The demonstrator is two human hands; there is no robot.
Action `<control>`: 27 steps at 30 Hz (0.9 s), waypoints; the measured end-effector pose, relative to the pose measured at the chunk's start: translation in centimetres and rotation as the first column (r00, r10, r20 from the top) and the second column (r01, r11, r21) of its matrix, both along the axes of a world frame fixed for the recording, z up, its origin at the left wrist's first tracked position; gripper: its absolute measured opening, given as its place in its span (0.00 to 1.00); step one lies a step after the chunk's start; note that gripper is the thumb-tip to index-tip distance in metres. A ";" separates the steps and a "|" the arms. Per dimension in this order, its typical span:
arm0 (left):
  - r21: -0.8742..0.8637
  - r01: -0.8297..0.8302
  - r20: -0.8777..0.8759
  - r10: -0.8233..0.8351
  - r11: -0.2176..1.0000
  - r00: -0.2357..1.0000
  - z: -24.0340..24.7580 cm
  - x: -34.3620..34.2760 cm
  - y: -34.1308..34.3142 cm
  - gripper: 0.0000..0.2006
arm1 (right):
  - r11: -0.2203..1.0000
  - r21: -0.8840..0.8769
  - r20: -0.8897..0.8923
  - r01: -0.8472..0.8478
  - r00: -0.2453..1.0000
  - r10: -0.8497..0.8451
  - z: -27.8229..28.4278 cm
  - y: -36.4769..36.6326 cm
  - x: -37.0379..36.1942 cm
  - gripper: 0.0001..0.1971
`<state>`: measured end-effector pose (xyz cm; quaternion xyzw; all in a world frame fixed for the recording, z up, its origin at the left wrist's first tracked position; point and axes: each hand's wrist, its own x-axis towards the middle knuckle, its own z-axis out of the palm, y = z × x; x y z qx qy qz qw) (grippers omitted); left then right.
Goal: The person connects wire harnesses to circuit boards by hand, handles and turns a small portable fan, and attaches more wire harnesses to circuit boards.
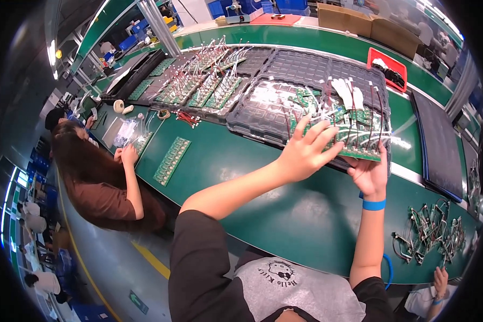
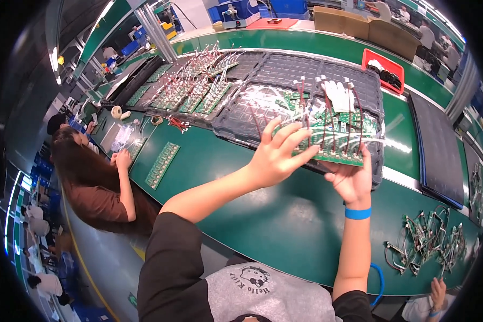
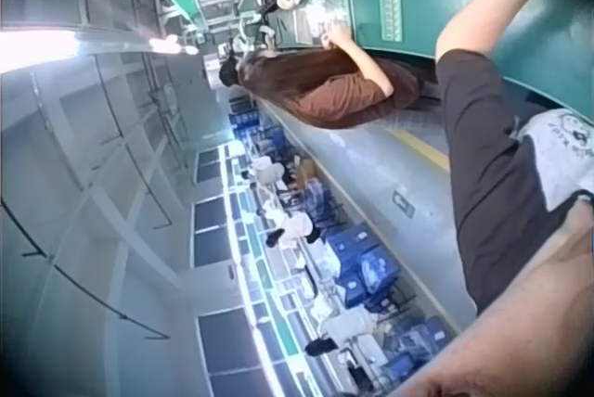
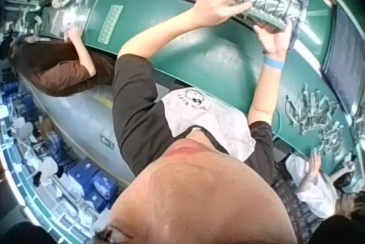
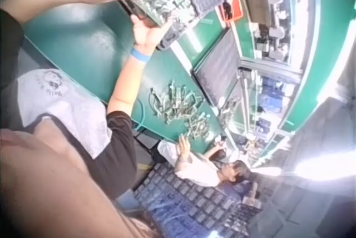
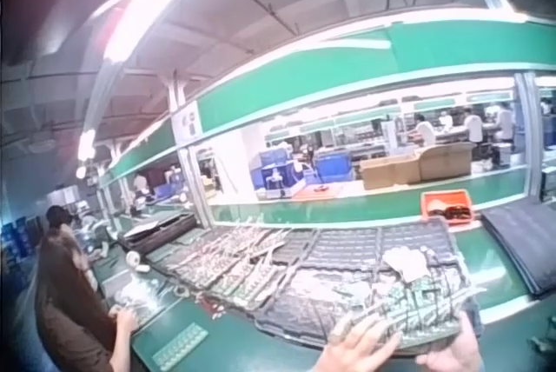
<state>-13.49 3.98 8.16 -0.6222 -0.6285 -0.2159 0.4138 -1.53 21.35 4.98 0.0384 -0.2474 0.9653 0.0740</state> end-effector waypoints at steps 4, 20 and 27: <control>0.061 0.090 0.134 -0.097 0.994 0.986 0.4 1.2 0.2 0.20 | 0.985 -0.039 -0.017 0.166 0.986 -0.167 -1.4 1.9 1.8 0.23; 0.587 -0.050 -0.011 -0.055 0.808 -0.998 -2.8 -0.7 -1.9 0.16 | 0.691 0.670 0.181 -0.272 0.962 0.204 -0.6 -4.2 5.4 0.20; -0.066 0.658 0.729 0.487 0.750 -0.481 -1.3 1.1 -2.4 0.17 | 0.684 0.588 0.444 -0.433 0.879 0.175 -1.0 -3.3 5.7 0.20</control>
